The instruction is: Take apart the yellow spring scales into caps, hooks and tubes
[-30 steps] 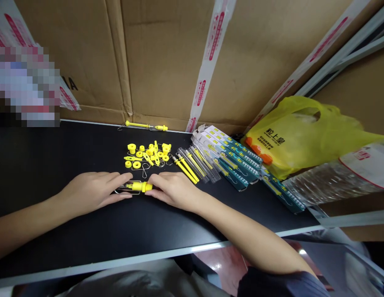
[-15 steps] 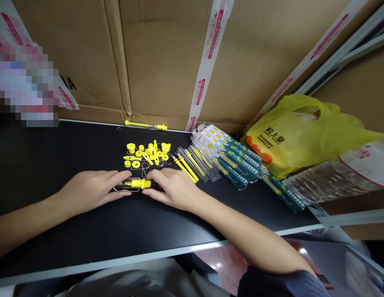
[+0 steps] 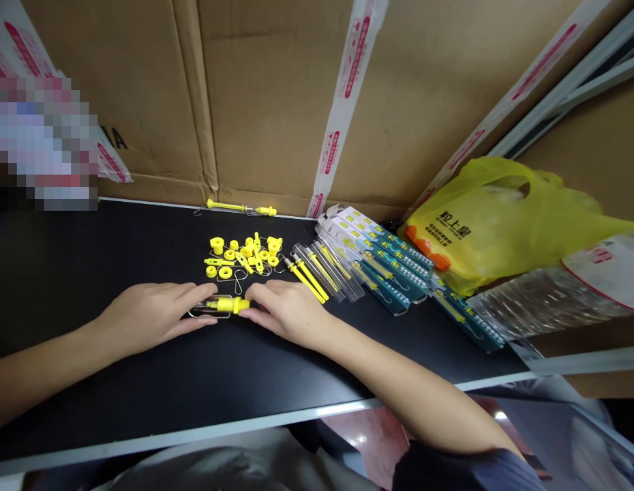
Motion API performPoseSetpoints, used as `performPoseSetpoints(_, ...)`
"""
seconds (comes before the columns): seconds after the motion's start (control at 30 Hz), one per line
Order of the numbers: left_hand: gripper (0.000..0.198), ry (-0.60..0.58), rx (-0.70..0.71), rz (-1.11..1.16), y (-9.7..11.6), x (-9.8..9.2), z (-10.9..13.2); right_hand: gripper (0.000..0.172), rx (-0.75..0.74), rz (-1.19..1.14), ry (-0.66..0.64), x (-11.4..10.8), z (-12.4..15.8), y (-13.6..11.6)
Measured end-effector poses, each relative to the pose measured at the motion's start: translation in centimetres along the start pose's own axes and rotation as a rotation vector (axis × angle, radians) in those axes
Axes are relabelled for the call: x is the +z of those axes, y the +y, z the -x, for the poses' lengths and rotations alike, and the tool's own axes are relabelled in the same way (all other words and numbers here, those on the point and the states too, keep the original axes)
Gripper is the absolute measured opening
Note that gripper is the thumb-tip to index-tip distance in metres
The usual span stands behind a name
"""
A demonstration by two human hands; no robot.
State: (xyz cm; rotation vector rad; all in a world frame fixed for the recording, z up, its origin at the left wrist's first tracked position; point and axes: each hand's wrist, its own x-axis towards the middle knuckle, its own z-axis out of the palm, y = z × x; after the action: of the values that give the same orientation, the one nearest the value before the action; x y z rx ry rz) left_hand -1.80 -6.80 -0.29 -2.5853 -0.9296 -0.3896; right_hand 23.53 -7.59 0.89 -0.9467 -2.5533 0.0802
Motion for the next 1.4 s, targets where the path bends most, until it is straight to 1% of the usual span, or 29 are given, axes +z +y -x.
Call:
performPoseSetpoints(0.2, 0.038, 0.005, -0.03, 0.068, 0.08, -0.03, -0.03, 0.024, -0.012, 0.014, 0.007, 0.05, 0.01, 0.04)
performPoseSetpoints(0.3, 0.038, 0.005, -0.032, 0.065, 0.07, 0.03, -0.02, 0.024, -0.043, 0.083, 0.01, -0.04, 0.02, -0.05)
performPoseSetpoints(0.47, 0.038, -0.02, -0.006, 0.015, -0.01, 0.13, 0.0, 0.026, -0.137, 0.22, 0.039, -0.29, 0.07, -0.37)
performPoseSetpoints(0.53, 0.037, -0.02, -0.007, 0.014, -0.02, 0.12, 0.01, 0.027, -0.146, 0.242, 0.035, -0.29, 0.08, -0.43)
performPoseSetpoints(0.6, 0.037, -0.013, -0.013, 0.021, -0.02, 0.07, 0.0, 0.025, -0.116, 0.226, 0.032, -0.21, 0.09, -0.41)
performPoseSetpoints(0.67, 0.037, -0.01, -0.022, 0.03, -0.01, 0.01, -0.03, 0.024, -0.054, 0.189, 0.023, -0.09, 0.07, -0.33)
performPoseSetpoints(0.73, 0.037, -0.01, -0.027, 0.035, -0.01, -0.04, -0.06, 0.027, -0.001, 0.169, 0.009, 0.03, 0.05, -0.27)
performPoseSetpoints(0.8, 0.037, -0.006, -0.025, 0.029, 0.0, -0.04, -0.09, 0.029, 0.012, 0.178, -0.004, 0.09, 0.04, -0.25)
performPoseSetpoints(0.97, 0.036, -0.004, -0.006, -0.003, 0.01, 0.03, -0.02, 0.028, -0.033, 0.24, -0.016, 0.05, 0.0, -0.4)
performPoseSetpoints(1.2, 0.035, 0.006, 0.007, -0.005, 0.06, -0.05, -0.03, 0.027, -0.107, 0.272, 0.017, -0.16, -0.07, -0.48)
performPoseSetpoints(1.4, 0.036, 0.014, 0.013, 0.009, 0.16, 0.03, -0.04, 0.026, -0.165, 0.319, 0.016, -0.31, 0.02, -0.56)
